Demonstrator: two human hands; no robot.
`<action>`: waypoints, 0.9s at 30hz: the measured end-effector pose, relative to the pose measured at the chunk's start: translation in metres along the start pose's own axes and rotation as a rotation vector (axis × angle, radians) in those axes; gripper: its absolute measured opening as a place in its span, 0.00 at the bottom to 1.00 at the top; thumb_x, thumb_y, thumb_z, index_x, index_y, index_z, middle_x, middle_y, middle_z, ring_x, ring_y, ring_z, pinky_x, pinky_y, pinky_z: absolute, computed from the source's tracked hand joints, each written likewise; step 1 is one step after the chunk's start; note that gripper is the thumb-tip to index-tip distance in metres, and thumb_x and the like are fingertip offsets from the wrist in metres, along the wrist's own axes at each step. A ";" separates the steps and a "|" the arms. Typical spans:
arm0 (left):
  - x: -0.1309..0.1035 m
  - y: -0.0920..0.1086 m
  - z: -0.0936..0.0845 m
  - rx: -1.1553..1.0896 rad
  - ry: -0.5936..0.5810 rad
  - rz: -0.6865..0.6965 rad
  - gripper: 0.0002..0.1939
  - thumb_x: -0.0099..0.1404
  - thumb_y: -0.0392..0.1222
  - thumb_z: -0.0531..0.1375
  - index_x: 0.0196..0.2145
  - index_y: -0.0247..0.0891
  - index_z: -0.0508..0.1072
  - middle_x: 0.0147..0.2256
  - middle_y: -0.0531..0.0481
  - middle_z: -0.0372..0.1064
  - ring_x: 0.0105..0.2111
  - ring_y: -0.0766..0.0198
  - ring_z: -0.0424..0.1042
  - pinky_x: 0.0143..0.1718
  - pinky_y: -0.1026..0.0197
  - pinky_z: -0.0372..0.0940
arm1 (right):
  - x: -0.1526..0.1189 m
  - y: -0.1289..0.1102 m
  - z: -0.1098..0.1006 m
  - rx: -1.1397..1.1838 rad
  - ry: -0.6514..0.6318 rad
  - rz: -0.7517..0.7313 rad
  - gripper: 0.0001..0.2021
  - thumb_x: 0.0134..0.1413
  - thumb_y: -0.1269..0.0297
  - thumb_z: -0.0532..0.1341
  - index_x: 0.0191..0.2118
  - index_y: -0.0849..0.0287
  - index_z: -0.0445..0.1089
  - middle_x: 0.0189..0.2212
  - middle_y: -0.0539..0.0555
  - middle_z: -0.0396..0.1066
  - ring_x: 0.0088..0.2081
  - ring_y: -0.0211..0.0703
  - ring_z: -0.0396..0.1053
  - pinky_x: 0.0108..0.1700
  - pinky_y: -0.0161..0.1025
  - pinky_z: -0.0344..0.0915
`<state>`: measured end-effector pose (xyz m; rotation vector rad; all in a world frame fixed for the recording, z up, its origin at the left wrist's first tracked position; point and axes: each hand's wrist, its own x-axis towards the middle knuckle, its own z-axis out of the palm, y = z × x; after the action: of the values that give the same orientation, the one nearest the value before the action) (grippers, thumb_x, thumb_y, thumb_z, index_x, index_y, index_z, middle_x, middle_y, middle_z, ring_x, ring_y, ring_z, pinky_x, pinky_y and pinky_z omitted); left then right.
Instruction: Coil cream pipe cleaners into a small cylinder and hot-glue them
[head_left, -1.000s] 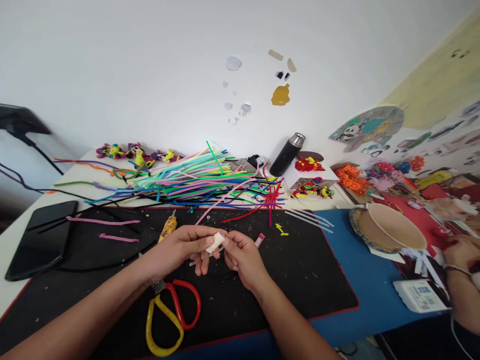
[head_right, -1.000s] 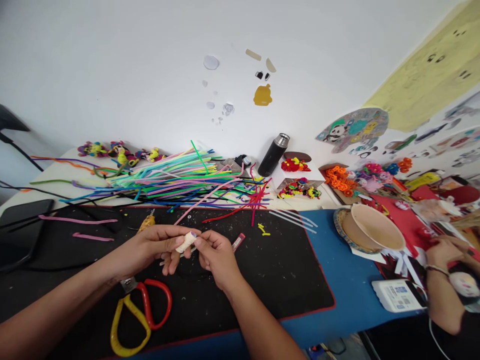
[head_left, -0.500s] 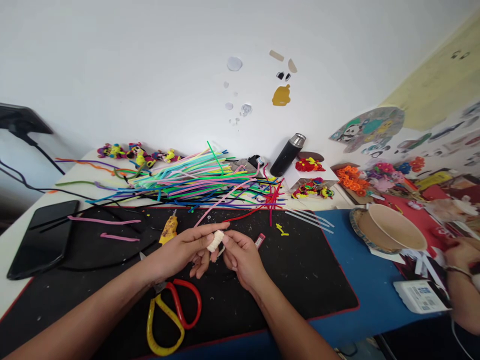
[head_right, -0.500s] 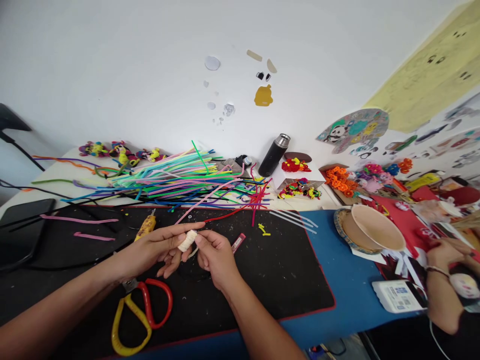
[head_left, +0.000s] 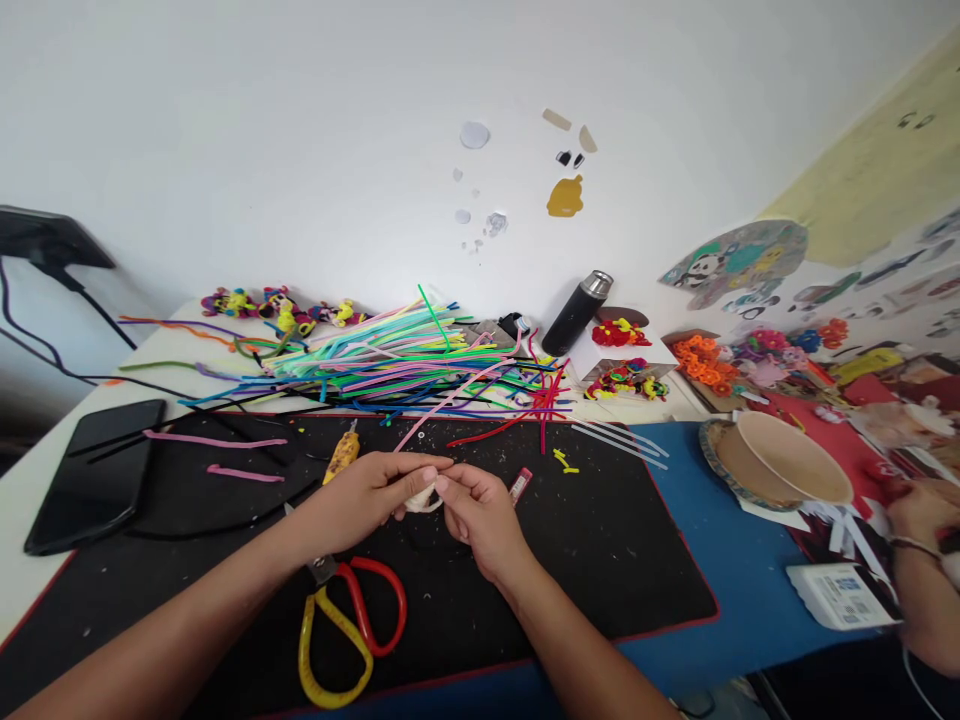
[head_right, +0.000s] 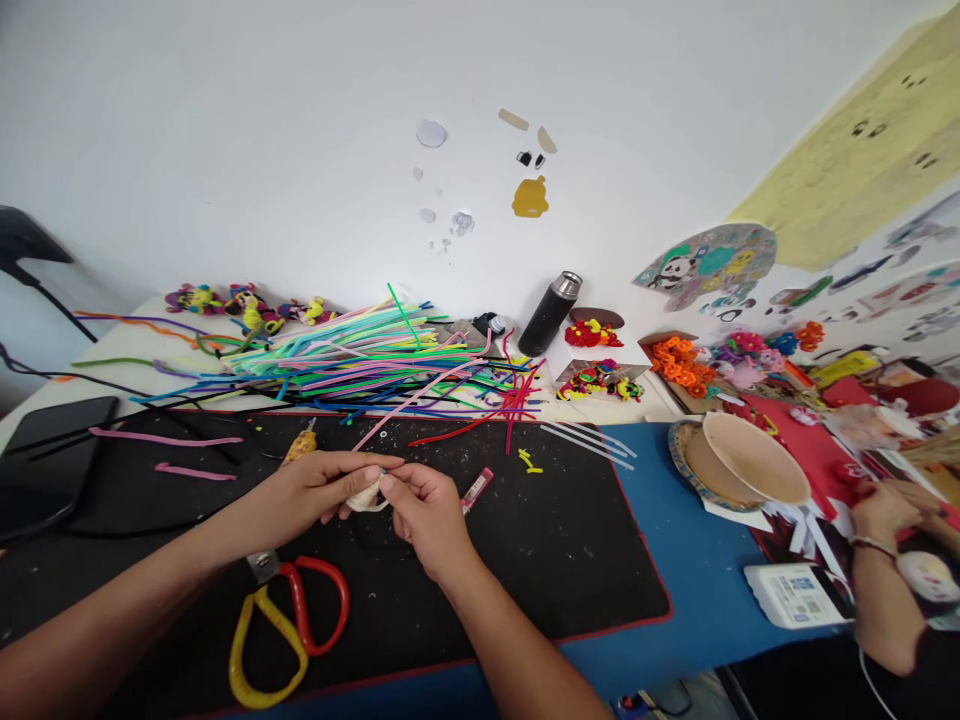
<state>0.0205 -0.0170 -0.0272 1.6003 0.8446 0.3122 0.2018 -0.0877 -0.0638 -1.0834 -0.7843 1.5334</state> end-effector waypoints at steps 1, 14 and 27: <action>0.000 0.000 -0.001 0.004 0.012 -0.008 0.31 0.72 0.64 0.56 0.57 0.36 0.79 0.28 0.52 0.70 0.26 0.64 0.67 0.26 0.64 0.61 | 0.000 0.000 0.001 -0.009 0.005 -0.002 0.19 0.54 0.48 0.73 0.34 0.60 0.75 0.11 0.37 0.52 0.13 0.28 0.43 0.17 0.32 0.39; 0.002 0.006 -0.006 -0.252 0.087 -0.048 0.22 0.63 0.62 0.68 0.37 0.39 0.75 0.30 0.53 0.73 0.30 0.63 0.73 0.34 0.60 0.72 | 0.003 -0.003 0.005 -0.035 -0.018 -0.014 0.20 0.55 0.46 0.72 0.40 0.60 0.75 0.12 0.38 0.55 0.14 0.29 0.46 0.17 0.31 0.41; -0.004 0.026 -0.021 -0.360 0.221 -0.004 0.23 0.56 0.62 0.73 0.34 0.38 0.78 0.30 0.49 0.74 0.30 0.60 0.74 0.31 0.61 0.71 | 0.003 0.001 0.011 -0.027 -0.051 -0.016 0.22 0.57 0.44 0.70 0.40 0.60 0.73 0.13 0.38 0.56 0.14 0.29 0.46 0.17 0.31 0.41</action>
<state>0.0133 -0.0041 0.0028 1.2428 0.9012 0.6111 0.1908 -0.0843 -0.0613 -1.0588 -0.8483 1.5465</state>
